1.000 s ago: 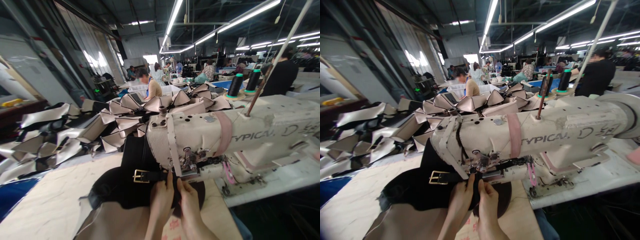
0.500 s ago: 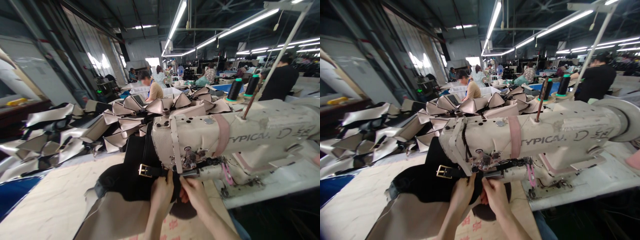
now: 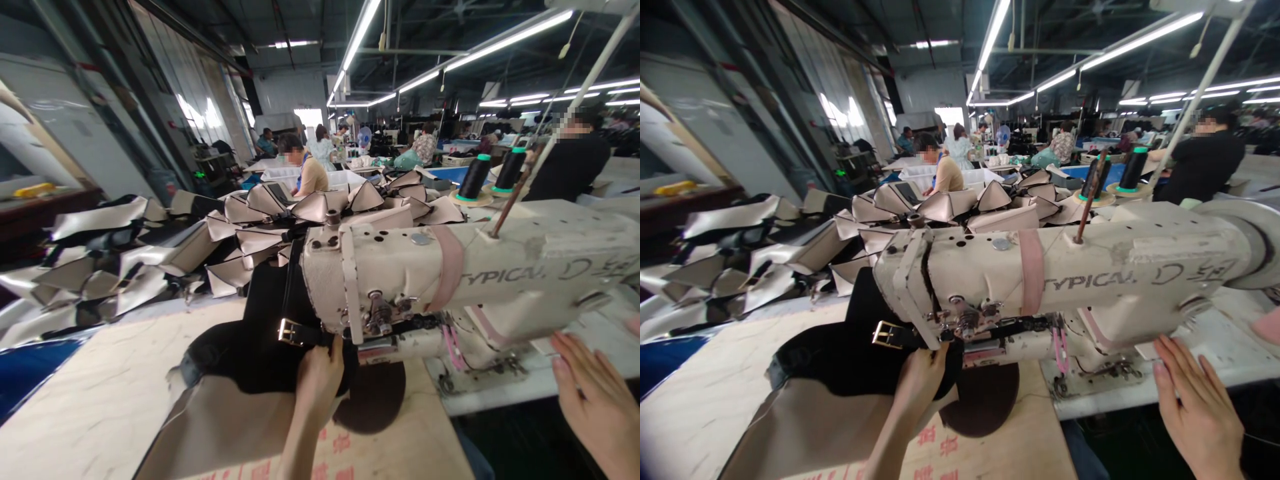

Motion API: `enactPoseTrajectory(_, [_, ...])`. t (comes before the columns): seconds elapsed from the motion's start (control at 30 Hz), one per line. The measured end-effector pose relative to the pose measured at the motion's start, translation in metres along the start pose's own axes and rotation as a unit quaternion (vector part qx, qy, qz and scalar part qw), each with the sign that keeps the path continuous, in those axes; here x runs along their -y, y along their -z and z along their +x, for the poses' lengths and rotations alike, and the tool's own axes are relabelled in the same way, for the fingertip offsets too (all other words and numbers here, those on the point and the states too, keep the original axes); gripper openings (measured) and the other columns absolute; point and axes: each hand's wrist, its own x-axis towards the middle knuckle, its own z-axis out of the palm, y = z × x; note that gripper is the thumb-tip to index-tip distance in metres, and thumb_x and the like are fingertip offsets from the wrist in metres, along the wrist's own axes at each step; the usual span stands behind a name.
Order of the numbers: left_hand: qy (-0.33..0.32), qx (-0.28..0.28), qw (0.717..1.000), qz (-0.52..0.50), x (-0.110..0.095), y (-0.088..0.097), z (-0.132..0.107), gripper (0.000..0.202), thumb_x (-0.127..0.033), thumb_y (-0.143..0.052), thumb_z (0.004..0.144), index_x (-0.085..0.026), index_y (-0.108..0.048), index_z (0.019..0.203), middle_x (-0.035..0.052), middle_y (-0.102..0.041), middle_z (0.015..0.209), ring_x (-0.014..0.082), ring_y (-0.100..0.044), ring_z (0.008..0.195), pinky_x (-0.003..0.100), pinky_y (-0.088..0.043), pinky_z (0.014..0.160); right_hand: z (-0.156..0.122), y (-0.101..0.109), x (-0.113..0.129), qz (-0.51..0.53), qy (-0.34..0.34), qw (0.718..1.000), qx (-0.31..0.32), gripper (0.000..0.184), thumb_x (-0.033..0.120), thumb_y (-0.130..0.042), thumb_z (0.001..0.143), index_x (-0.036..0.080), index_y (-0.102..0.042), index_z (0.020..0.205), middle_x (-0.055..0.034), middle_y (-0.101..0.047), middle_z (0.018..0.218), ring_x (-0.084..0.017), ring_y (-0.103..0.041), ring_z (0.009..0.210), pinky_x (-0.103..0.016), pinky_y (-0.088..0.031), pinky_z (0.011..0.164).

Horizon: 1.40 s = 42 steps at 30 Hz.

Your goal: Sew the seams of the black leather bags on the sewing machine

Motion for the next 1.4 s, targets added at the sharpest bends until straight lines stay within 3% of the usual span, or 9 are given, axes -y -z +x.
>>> enactPoseTrajectory(0.13, [-0.009, 0.0, 1.0, 0.008, 0.004, -0.002, -0.002, 0.047, -0.042, -0.029, 0.09, -0.013, -0.066, 0.095, 0.0156, -0.068, 0.098, 0.0258, -0.06, 0.1, 0.026, -0.04, 0.071, -0.016, -0.006, 0.007, -0.003, 0.001, 1.0, 0.011, 0.051, 0.028, -0.048, 0.085, 0.016, -0.039, 0.134, -0.0081, -0.053, 0.124, -0.025, -0.053, 0.11, -0.041, -0.035, 0.101])
enactPoseTrajectory(0.3, [-0.005, 0.003, 1.0, 0.026, 0.009, -0.005, -0.002, 0.051, -0.045, -0.028, 0.09, -0.013, -0.067, 0.094, 0.0164, -0.069, 0.093, 0.0256, -0.063, 0.093, 0.027, -0.039, 0.065, 0.022, 0.018, 0.001, 0.012, -0.02, 1.0, -0.01, 0.045, 0.027, -0.047, 0.086, 0.017, -0.045, 0.129, -0.0067, -0.054, 0.123, -0.023, -0.052, 0.111, -0.04, -0.035, 0.102])
enactPoseTrajectory(0.43, [0.008, 0.008, 0.999, 0.035, 0.007, -0.003, -0.003, 0.054, -0.047, -0.028, 0.089, -0.012, -0.068, 0.081, 0.0172, -0.07, 0.085, 0.025, -0.065, 0.085, 0.027, -0.039, 0.062, 0.042, 0.03, 0.003, 0.018, -0.011, 1.0, 0.003, 0.042, 0.032, -0.043, 0.087, 0.018, -0.048, 0.127, -0.0058, -0.056, 0.121, -0.022, -0.052, 0.11, -0.041, -0.032, 0.104])
enactPoseTrajectory(0.53, [0.013, 0.013, 0.999, 0.042, 0.003, 0.0, -0.002, 0.054, -0.047, -0.028, 0.089, -0.012, -0.068, 0.076, 0.0174, -0.07, 0.082, 0.0246, -0.065, 0.084, 0.026, -0.04, 0.062, 0.04, 0.027, 0.009, 0.008, -0.026, 1.0, 0.015, 0.045, 0.033, -0.041, 0.088, 0.014, -0.044, 0.129, -0.0088, -0.051, 0.126, -0.024, -0.046, 0.117, -0.043, -0.029, 0.105])
enactPoseTrajectory(0.73, [-0.002, 0.018, 0.999, 0.049, 0.0, 0.002, 0.008, 0.045, -0.038, -0.03, 0.089, -0.012, -0.067, 0.086, 0.0163, -0.069, 0.087, 0.0245, -0.063, 0.091, 0.024, -0.04, 0.065, 0.035, 0.019, 0.012, -0.017, -0.042, 0.999, -0.008, 0.043, 0.028, -0.044, 0.087, 0.016, -0.044, 0.128, -0.008, -0.052, 0.124, -0.023, -0.047, 0.116, -0.041, -0.029, 0.104])
enactPoseTrajectory(1.0, [-0.054, 0.008, 0.998, 0.034, 0.001, 0.005, 0.024, 0.035, -0.024, -0.033, 0.088, -0.014, -0.065, 0.094, 0.0135, -0.066, 0.102, 0.0228, -0.055, 0.107, 0.023, -0.039, 0.077, 0.035, 0.019, 0.01, -0.031, -0.029, 0.999, -0.004, 0.045, 0.027, -0.046, 0.086, 0.018, -0.042, 0.13, -0.0073, -0.051, 0.126, -0.024, -0.049, 0.115, -0.042, -0.031, 0.103])
enactPoseTrajectory(1.4, [-0.07, 0.006, 0.997, 0.04, 0.005, 0.005, 0.032, 0.031, -0.014, -0.037, 0.082, -0.015, -0.065, 0.095, 0.0107, -0.067, 0.101, 0.0216, -0.055, 0.106, 0.023, -0.039, 0.078, 0.037, 0.022, -0.003, -0.046, 0.021, 0.998, -0.031, 0.045, 0.028, -0.052, 0.083, 0.021, -0.047, 0.128, -0.004, -0.06, 0.115, -0.022, -0.058, 0.102, -0.034, -0.037, 0.091])
